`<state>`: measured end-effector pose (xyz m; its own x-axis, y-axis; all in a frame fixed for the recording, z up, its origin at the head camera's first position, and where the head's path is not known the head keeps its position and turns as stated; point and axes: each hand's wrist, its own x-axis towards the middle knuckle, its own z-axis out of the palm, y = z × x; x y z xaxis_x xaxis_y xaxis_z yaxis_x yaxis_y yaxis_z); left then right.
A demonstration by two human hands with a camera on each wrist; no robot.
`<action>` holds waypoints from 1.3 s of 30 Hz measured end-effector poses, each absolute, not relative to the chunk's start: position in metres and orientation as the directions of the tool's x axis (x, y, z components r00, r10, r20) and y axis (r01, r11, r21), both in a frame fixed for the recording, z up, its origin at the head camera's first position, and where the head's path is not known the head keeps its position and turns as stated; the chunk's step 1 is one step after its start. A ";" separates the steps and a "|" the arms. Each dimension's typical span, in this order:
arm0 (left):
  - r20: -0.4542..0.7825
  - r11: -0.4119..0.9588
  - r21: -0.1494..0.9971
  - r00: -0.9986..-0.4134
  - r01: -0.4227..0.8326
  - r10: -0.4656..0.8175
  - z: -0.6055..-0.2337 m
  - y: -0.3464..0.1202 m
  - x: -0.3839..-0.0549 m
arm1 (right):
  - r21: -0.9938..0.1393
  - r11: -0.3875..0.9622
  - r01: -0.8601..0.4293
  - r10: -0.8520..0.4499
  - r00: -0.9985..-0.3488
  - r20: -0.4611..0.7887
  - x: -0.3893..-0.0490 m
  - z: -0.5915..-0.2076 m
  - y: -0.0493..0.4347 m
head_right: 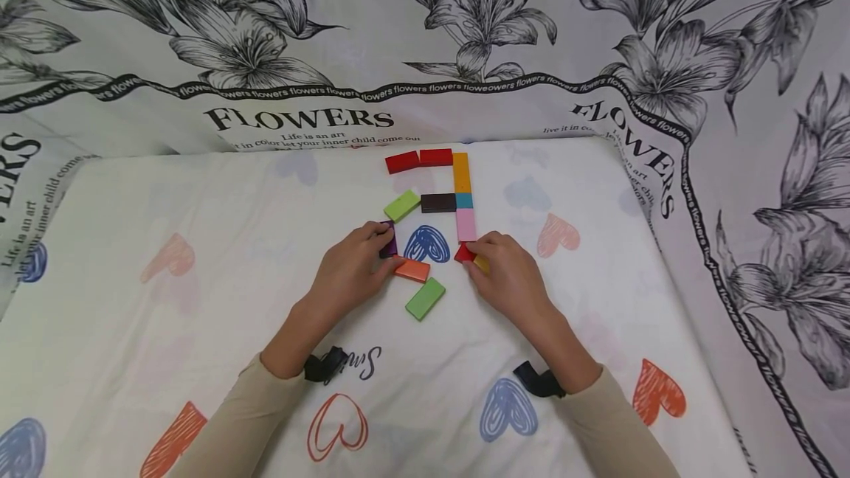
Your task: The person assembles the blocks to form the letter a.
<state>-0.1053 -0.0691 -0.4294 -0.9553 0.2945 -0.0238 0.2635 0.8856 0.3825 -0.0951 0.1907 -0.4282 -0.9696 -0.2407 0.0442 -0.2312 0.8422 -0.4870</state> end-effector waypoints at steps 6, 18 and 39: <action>-0.023 0.893 0.371 -0.958 0.256 0.285 -0.429 -0.070 -0.106 | -0.474 0.847 -0.239 -0.240 -0.969 0.059 -0.096 -0.430 0.190; -0.009 0.882 0.398 -0.960 0.253 0.279 -0.436 -0.073 -0.103 | -0.482 0.795 -0.369 -0.370 -0.924 0.098 -0.087 -0.423 0.185; 0.035 0.865 0.399 -0.947 0.306 0.319 -0.438 -0.078 -0.106 | -0.341 0.668 -0.661 -0.701 -0.713 0.009 -0.073 -0.420 0.170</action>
